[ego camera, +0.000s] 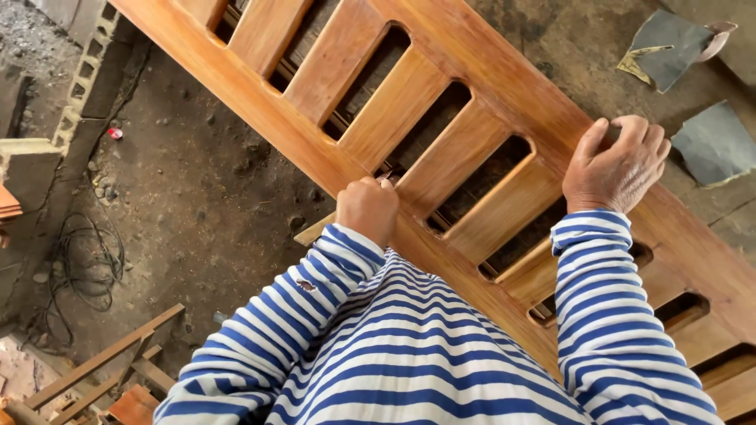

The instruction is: Sanding the inner edges of wooden slats on a furniture piece using a hand tool

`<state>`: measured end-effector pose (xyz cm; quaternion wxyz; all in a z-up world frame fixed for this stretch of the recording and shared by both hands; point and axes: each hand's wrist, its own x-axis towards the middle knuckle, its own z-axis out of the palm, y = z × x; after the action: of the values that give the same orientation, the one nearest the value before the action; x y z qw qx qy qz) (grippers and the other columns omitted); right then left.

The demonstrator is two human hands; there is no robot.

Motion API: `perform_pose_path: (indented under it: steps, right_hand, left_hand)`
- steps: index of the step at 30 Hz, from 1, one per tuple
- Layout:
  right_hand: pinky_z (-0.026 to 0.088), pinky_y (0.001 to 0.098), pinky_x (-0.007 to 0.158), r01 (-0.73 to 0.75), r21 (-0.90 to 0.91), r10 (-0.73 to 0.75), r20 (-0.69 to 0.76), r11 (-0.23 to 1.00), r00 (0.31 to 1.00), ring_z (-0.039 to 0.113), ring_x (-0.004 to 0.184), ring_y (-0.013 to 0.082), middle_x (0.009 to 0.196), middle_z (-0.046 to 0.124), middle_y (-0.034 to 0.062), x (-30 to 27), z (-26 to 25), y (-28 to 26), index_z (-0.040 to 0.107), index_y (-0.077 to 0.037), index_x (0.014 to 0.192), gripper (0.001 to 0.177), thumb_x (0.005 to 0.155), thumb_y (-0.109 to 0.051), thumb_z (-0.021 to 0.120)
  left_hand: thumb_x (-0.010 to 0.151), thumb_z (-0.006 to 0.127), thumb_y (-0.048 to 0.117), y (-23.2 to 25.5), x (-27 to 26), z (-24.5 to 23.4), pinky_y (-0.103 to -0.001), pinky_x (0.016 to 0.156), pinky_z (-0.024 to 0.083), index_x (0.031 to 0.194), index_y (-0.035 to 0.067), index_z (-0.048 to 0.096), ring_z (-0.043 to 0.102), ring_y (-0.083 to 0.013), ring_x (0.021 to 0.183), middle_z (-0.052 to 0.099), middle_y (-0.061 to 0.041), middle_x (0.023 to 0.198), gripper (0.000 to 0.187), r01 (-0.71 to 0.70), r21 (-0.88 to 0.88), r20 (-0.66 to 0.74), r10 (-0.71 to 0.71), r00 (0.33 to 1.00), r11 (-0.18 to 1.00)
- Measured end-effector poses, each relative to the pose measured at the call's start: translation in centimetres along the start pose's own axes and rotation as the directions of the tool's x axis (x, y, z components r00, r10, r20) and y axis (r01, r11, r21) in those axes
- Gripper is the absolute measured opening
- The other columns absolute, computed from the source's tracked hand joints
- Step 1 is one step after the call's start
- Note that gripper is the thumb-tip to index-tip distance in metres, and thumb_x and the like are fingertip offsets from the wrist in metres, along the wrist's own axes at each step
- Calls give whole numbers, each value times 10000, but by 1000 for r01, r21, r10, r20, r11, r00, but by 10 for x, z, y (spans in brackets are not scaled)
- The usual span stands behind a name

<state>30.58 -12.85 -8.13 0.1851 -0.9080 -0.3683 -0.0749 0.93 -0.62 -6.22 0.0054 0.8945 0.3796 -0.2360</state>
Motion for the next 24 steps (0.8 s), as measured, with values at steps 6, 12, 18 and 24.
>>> perform_pose_path:
  steps: [6,12,18,24]
  right_hand:
    - [452,515,683,24,-17,-24,-17,1000,1000,537,884,371,979,584,178,-1,3,1,571,-46,1035,166,1070,-196,633]
    - [459,509,694,16,-17,-16,-3,1000,1000,544,903,364,997,595,166,4,2,-1,585,-51,1034,161,1055,-202,638]
    - [464,509,714,5,0,-5,21,1000,1000,541,922,364,1012,586,166,5,-1,-2,583,-40,1051,153,1060,-182,638]
    - [460,491,710,11,-9,-11,19,1000,1000,537,907,350,1000,577,160,4,-2,-4,585,-43,1060,155,1073,-193,623]
  left_hand:
    - [1033,469,178,-9,-1,-14,-494,497,549,1035,61,699,705,-368,692,706,-115,788,258,30,-120,138,-13,990,992]
    - [1111,388,211,-26,-19,-64,-417,376,462,1089,-35,683,681,-343,545,688,-88,679,385,-119,-13,229,119,966,993]
    - [934,549,103,-17,6,-63,-431,446,575,871,124,752,736,-284,688,733,-11,746,214,-108,-37,269,114,956,993]
    - [999,500,76,0,41,-43,-473,695,632,1106,155,764,716,-318,1035,754,-49,1076,295,-33,-102,540,83,837,994]
